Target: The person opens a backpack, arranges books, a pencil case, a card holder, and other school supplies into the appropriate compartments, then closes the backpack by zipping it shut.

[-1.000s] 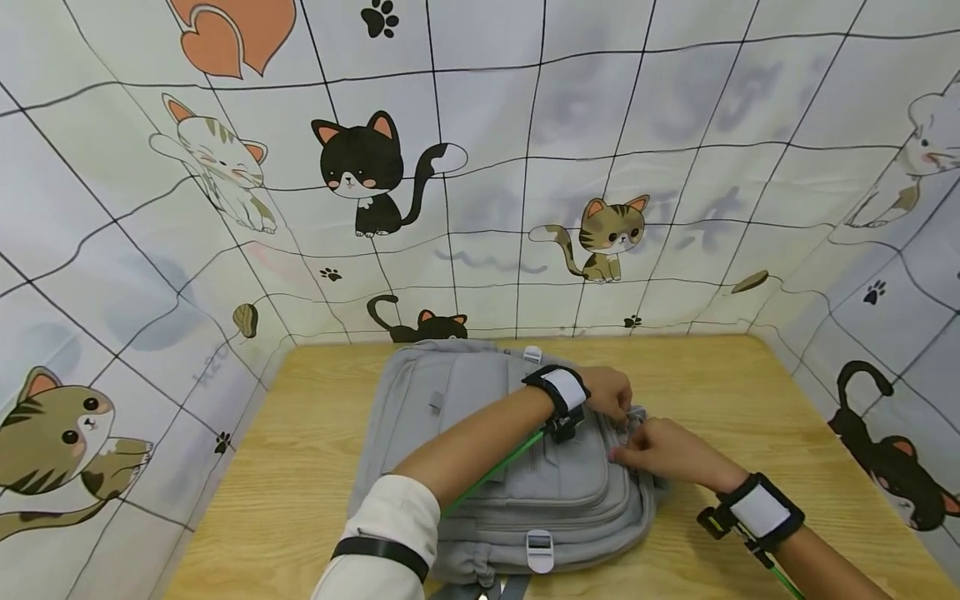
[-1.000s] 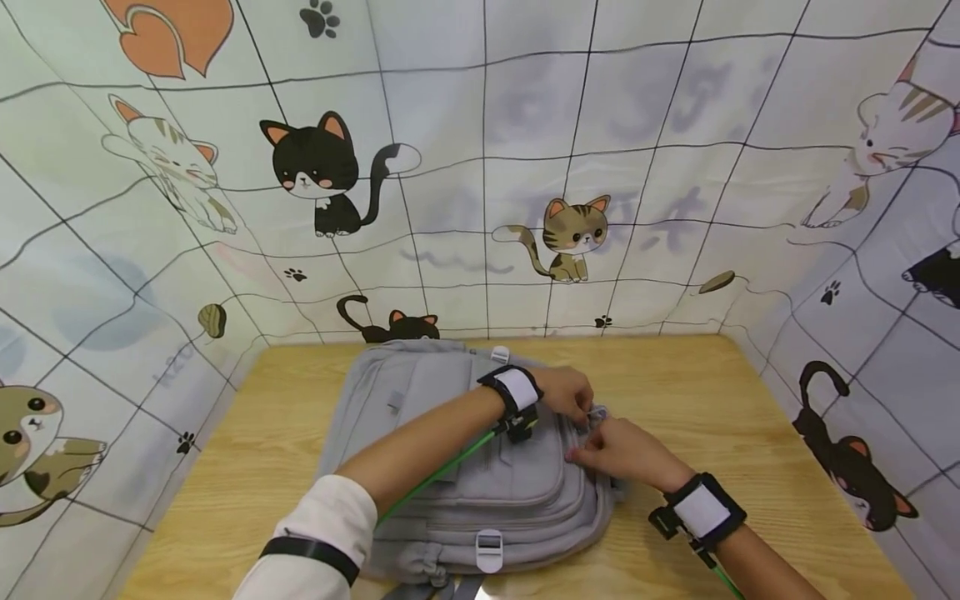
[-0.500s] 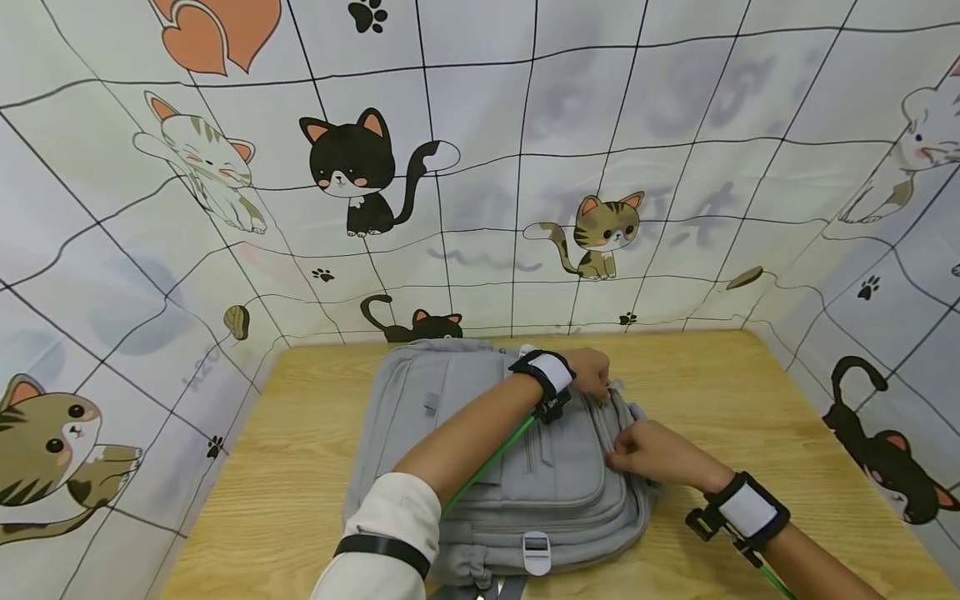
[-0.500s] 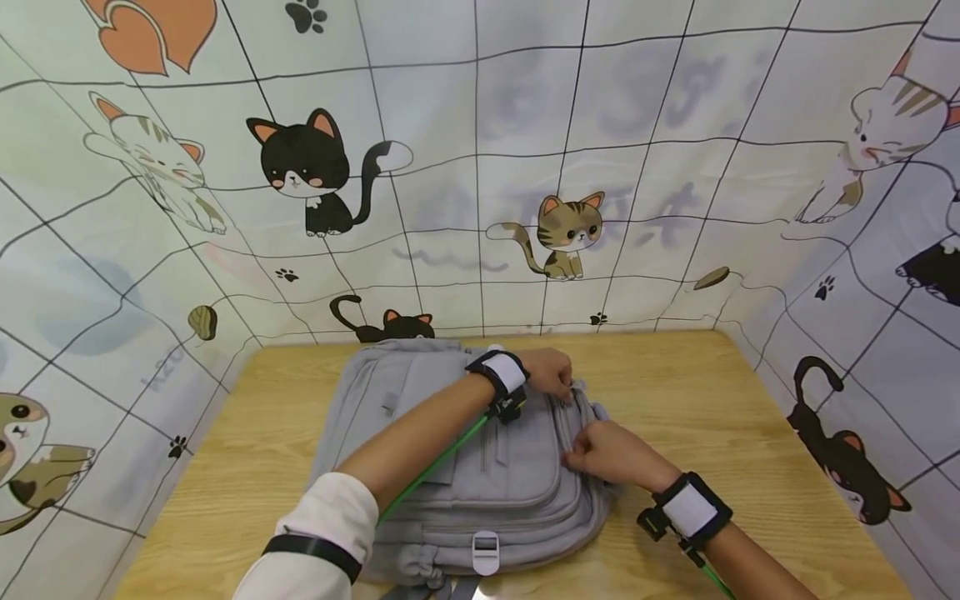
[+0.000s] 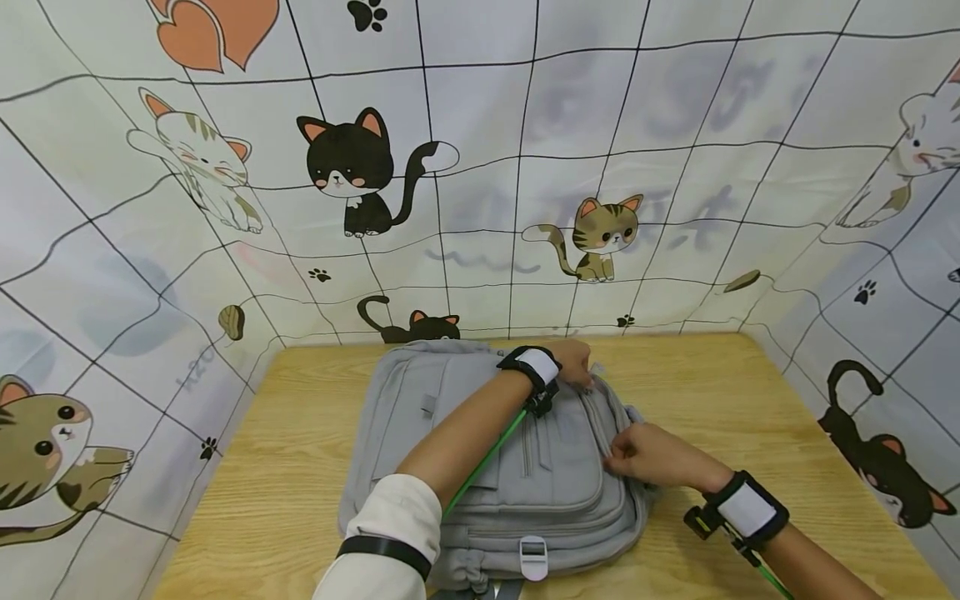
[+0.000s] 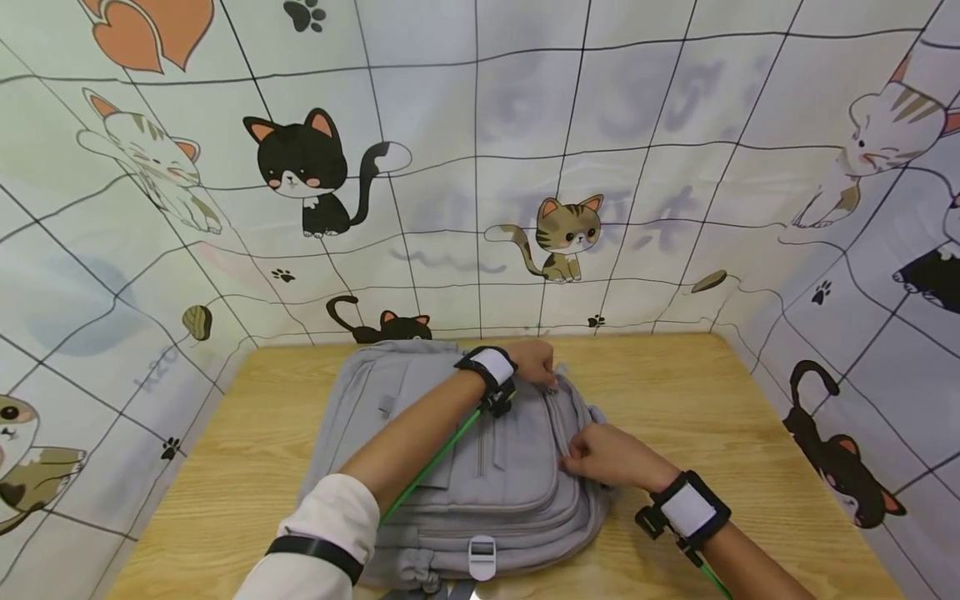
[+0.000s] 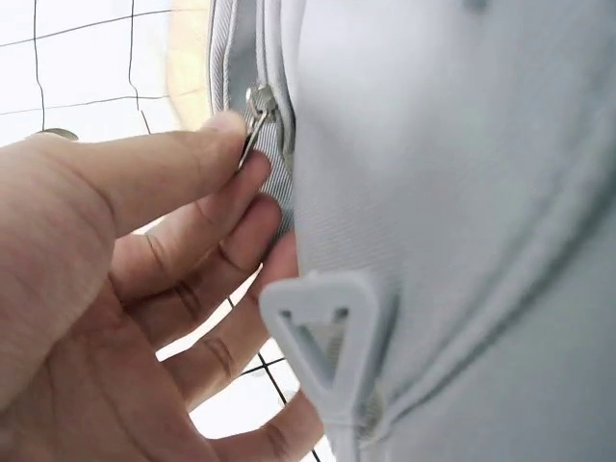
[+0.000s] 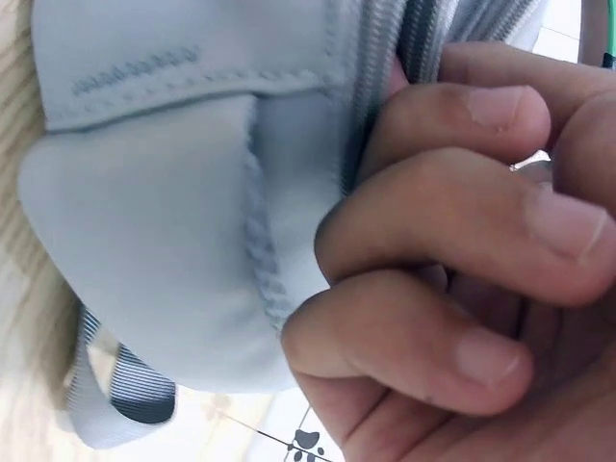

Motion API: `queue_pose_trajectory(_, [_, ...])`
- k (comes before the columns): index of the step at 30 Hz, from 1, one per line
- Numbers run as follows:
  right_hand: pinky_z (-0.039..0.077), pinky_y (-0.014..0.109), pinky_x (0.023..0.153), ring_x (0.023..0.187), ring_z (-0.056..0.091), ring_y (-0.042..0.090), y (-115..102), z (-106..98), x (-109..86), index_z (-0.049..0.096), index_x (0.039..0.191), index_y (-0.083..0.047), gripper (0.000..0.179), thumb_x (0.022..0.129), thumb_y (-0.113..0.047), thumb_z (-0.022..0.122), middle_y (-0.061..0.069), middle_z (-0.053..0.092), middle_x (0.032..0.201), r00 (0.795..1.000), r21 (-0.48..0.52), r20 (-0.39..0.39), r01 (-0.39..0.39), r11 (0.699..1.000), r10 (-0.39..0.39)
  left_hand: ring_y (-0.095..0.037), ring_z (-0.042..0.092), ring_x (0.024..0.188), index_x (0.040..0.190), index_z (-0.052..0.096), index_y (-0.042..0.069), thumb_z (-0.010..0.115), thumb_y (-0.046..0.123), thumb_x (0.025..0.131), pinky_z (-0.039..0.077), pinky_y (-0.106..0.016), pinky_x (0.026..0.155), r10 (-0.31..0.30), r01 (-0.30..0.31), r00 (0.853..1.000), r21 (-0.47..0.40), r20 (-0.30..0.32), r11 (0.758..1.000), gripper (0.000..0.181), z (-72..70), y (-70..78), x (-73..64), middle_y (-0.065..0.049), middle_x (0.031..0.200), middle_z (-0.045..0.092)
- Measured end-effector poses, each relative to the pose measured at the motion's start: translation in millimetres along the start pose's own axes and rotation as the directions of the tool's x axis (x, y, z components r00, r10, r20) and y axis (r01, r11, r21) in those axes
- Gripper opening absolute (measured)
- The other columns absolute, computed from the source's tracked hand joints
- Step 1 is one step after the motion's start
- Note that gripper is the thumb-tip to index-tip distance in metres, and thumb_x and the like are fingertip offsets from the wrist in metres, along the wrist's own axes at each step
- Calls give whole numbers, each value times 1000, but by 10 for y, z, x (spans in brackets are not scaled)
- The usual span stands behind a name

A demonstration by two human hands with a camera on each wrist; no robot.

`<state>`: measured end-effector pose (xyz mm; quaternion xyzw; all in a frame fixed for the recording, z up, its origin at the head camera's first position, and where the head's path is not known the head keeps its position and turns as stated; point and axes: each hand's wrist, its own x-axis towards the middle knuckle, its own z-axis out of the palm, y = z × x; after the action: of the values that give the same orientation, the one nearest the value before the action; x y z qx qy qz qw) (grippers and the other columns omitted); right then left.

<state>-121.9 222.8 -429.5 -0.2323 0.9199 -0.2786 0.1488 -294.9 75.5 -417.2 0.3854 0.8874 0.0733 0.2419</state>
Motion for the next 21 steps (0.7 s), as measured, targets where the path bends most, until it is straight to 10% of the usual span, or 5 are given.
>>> queue_pose_trajectory(7, [35,21,41,40,41,0,-23,-219,82,56,59,-14,39,91,-35,62,-14,42,48,995,13,105,-2,1000,0,-9,33,47,60,43,16,61,35,91,29,-22,47,-132,135,988,34,-82,990,41,-43,-21,-90,7,52,34])
queue_pose_trajectory(14, [34,27,37,32,35,7,128,-480,623,65,69,-6,38,94,-35,57,-3,45,44,988,-17,-33,-153,988,152,-8,24,40,49,37,19,60,33,91,24,-22,42,-185,191,971,29,-154,981,50,-76,-2,-111,8,44,25])
queue_pose_trajectory(21, [32,23,37,34,34,6,247,-393,829,62,62,-5,33,90,-22,61,-7,43,45,980,76,35,-200,977,197,-10,32,45,61,40,17,56,26,92,27,-23,43,-245,249,963,18,-113,968,36,-46,2,-71,5,52,32])
